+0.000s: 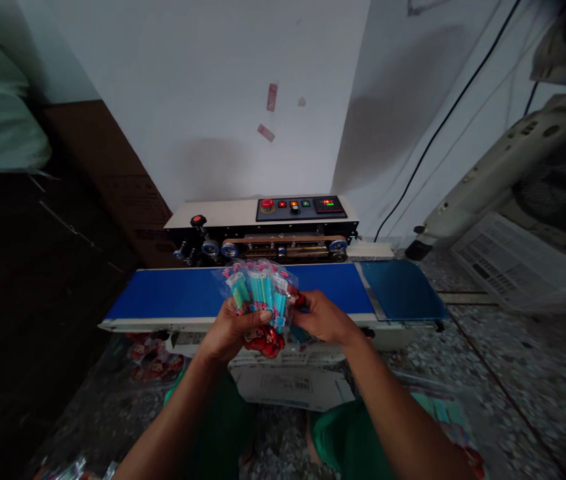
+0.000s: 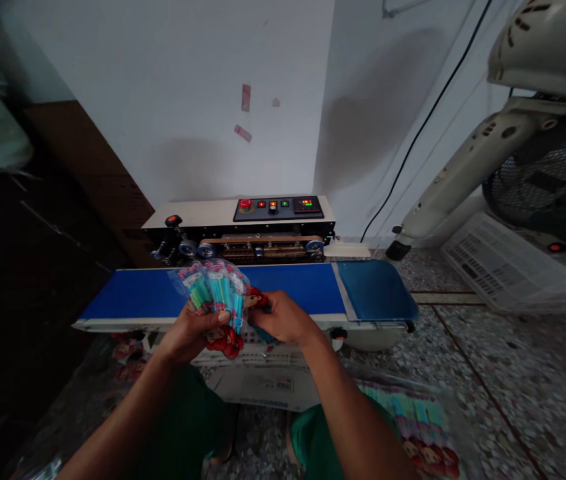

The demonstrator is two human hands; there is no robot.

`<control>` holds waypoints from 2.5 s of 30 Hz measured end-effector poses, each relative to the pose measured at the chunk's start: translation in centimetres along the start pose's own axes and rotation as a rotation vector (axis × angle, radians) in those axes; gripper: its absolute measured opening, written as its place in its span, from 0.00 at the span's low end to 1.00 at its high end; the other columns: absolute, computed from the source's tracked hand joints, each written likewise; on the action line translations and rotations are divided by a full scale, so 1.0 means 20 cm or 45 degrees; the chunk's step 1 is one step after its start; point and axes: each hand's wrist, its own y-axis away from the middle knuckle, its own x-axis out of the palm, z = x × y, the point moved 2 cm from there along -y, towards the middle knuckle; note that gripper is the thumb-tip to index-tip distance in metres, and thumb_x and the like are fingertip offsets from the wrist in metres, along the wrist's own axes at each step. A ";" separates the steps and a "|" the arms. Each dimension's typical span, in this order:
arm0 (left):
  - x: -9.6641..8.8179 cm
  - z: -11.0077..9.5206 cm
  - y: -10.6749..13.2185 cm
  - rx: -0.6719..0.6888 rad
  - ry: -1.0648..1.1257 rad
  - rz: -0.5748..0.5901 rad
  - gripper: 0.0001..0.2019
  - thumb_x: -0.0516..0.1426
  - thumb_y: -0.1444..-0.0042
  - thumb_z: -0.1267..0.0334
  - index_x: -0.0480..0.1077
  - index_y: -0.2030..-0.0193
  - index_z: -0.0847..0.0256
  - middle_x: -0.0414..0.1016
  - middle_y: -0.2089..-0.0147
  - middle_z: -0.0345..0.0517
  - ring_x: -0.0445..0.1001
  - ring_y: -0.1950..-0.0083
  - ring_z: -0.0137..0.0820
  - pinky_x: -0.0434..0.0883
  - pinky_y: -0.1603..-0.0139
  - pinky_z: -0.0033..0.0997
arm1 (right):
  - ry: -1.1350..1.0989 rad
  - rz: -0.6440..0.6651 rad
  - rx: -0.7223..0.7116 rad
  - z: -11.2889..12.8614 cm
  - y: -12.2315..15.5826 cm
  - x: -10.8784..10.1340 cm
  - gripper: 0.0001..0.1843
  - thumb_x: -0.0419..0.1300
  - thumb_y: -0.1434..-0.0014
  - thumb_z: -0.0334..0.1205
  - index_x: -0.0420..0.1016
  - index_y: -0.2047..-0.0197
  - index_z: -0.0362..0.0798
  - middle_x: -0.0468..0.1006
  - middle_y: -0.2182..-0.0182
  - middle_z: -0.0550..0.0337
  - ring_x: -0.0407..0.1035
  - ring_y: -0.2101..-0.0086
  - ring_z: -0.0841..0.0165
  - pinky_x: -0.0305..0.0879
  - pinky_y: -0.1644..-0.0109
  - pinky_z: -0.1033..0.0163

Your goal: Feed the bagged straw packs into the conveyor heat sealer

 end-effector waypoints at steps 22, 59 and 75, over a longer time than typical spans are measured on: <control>-0.05 -0.02 -0.02 0.109 0.188 -0.189 0.15 0.67 0.60 0.64 0.75 0.64 0.66 0.79 0.72 0.47 0.77 0.72 0.36 0.75 0.68 0.34 | -0.070 -0.266 0.054 -0.16 0.07 -0.12 0.18 0.61 0.46 0.51 0.74 0.58 0.46 0.75 0.68 0.61 0.67 0.67 0.69 0.63 0.65 0.66; -0.11 0.04 0.01 0.143 0.235 -0.364 0.09 0.66 0.56 0.63 0.73 0.70 0.66 0.77 0.78 0.45 0.74 0.80 0.34 0.71 0.79 0.31 | 0.031 -0.056 0.021 0.02 -0.15 -0.03 0.26 0.49 0.40 0.58 0.73 0.50 0.49 0.77 0.58 0.56 0.71 0.58 0.64 0.66 0.56 0.61; 0.01 0.12 -0.07 0.043 0.390 -0.379 0.13 0.68 0.60 0.62 0.73 0.69 0.67 0.78 0.76 0.48 0.75 0.79 0.35 0.72 0.77 0.32 | -0.353 -0.693 0.075 -0.11 -0.17 0.04 0.15 0.68 0.56 0.48 0.71 0.76 0.47 0.69 0.79 0.67 0.60 0.76 0.75 0.55 0.71 0.68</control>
